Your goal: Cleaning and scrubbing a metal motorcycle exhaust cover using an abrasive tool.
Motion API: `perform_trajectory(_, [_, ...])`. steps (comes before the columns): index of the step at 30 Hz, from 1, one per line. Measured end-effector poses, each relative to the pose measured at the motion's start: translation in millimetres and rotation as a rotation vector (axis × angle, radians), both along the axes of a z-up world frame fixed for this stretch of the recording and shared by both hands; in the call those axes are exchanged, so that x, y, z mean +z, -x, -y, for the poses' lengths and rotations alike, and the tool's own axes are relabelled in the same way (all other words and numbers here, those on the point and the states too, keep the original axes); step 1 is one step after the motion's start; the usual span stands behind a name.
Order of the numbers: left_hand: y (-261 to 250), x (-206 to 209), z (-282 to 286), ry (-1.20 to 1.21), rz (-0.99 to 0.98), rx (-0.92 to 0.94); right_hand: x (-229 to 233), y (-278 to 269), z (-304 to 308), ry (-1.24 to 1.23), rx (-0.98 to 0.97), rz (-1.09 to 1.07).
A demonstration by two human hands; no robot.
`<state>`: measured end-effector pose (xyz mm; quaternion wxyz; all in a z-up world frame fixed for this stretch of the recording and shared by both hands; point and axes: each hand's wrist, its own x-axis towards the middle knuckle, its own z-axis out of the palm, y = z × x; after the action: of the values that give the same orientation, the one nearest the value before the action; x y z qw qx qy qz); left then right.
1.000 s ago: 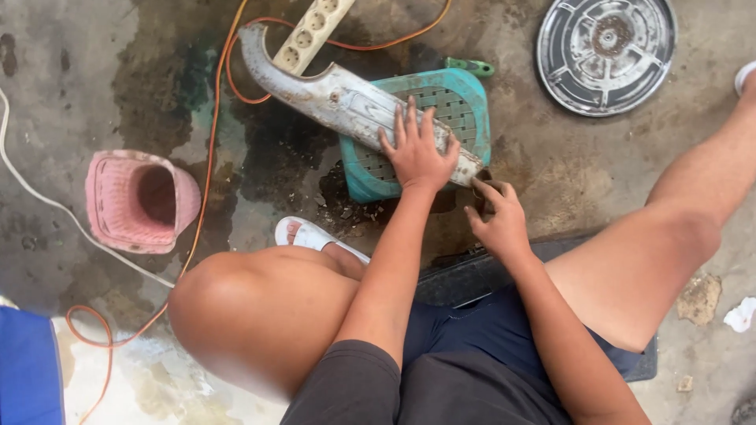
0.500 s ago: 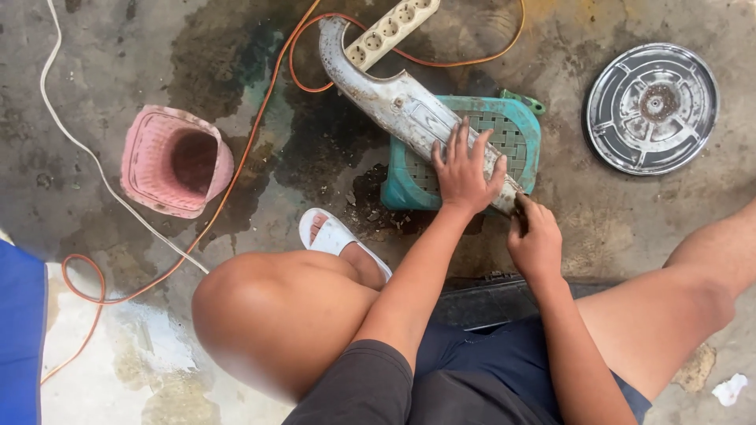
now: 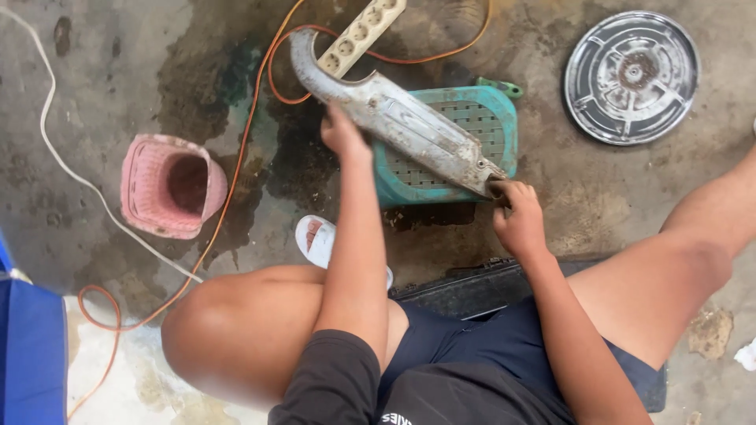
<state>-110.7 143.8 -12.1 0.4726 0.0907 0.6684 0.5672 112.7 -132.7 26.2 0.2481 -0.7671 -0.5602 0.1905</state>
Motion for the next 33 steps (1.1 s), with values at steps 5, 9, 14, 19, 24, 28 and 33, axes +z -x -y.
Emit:
perform_trajectory(5, [15.0, 97.0, -4.7, 0.056, 0.354, 0.033, 12.4, 3.5, 2.1, -0.039, -0.02, -0.075])
perform_trajectory(9, [25.9, 118.0, 15.1, -0.009, 0.239, -0.159, 19.3, -1.6, -1.5, -0.008, -0.056, -0.141])
perform_trajectory(14, [11.7, 130.3, 23.5, -0.12, 0.536, -0.246, 38.4, -8.8, -12.7, 0.02, -0.222, -0.304])
perform_trajectory(19, [25.2, 83.5, 11.1, -0.277, 0.764, -0.237, 49.1, -15.8, -17.7, -0.097, -0.289, -0.38])
perform_trajectory(24, [24.4, 68.4, 6.6, -0.406, 0.925, -0.236, 84.3, -14.4, -16.6, -0.28, -0.307, -0.386])
perform_trajectory(28, [-7.9, 117.4, 54.5, -0.629, 0.81, -0.259, 80.3, -8.4, -15.8, -0.348, -0.237, -0.328])
perform_trajectory(33, [-39.1, 194.6, 115.5, -0.534, 0.534, -0.083, 89.5, -4.7, -21.1, -0.243, -0.258, -0.488])
